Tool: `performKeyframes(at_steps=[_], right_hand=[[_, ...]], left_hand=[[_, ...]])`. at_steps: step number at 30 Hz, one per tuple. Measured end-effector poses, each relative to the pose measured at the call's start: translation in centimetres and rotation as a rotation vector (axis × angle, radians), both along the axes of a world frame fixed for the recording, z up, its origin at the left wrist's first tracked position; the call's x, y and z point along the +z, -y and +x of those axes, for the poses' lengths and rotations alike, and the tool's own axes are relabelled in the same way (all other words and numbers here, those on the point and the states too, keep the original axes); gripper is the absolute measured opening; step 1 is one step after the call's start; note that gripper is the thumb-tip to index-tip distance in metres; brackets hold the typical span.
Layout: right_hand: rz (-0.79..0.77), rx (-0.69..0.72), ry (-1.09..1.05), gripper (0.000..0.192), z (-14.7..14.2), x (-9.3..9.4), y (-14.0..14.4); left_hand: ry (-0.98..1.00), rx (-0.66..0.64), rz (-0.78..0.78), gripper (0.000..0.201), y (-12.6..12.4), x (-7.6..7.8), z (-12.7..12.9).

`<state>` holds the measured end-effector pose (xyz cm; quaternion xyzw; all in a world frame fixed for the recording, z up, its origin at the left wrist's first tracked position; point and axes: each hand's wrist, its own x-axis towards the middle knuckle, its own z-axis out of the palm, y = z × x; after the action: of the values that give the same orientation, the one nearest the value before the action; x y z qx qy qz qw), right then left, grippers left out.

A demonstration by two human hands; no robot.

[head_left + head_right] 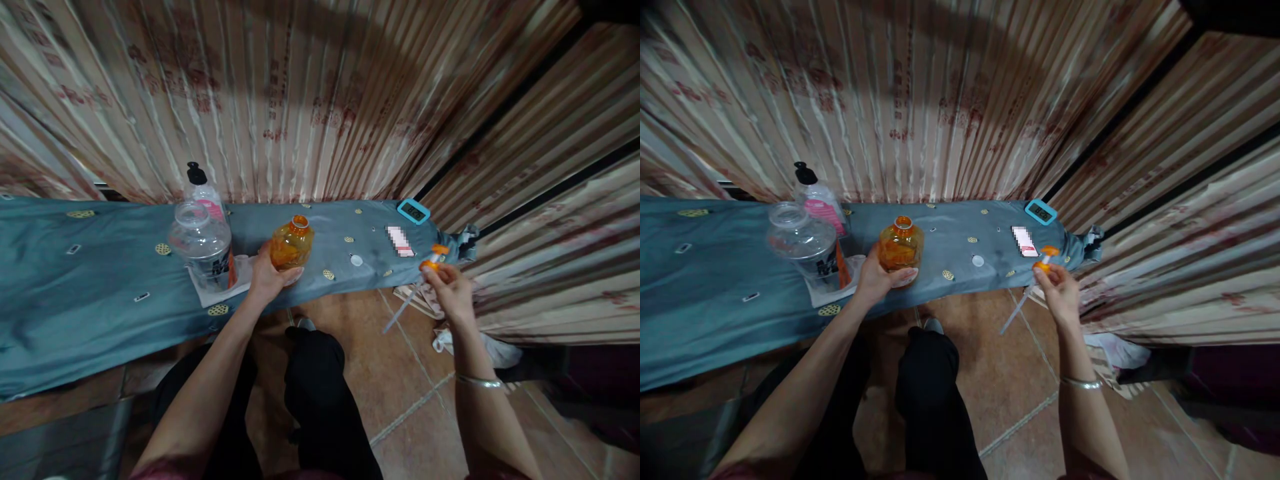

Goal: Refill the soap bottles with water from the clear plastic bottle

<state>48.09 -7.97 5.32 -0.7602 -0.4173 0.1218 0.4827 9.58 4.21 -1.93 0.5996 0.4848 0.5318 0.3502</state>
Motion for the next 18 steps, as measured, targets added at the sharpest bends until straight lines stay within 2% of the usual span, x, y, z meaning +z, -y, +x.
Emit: performKeyframes(at_steps=[3,8,12,18], right_hand=[[-0.241,0.008,0.164,0.036,-1.3,-2.3,-3.8],[-0.525,0.014,0.394,0.039,-3.4,-4.3,-9.9],[-0.658,0.006,0.518,0.041,-4.5,-5.4,-12.9],[-0.758,0.008,0.602,0.042,-5.0,-6.2,-15.1]], left_hand=[[0.010,-0.007,-0.016,0.080,0.0,0.1,0.0],[-0.038,0.025,-0.050,0.079,0.5,0.9,-0.1],[-0.063,0.026,-0.026,0.077,0.7,1.2,0.0],[-0.052,0.020,-0.008,0.082,0.8,1.2,0.0]])
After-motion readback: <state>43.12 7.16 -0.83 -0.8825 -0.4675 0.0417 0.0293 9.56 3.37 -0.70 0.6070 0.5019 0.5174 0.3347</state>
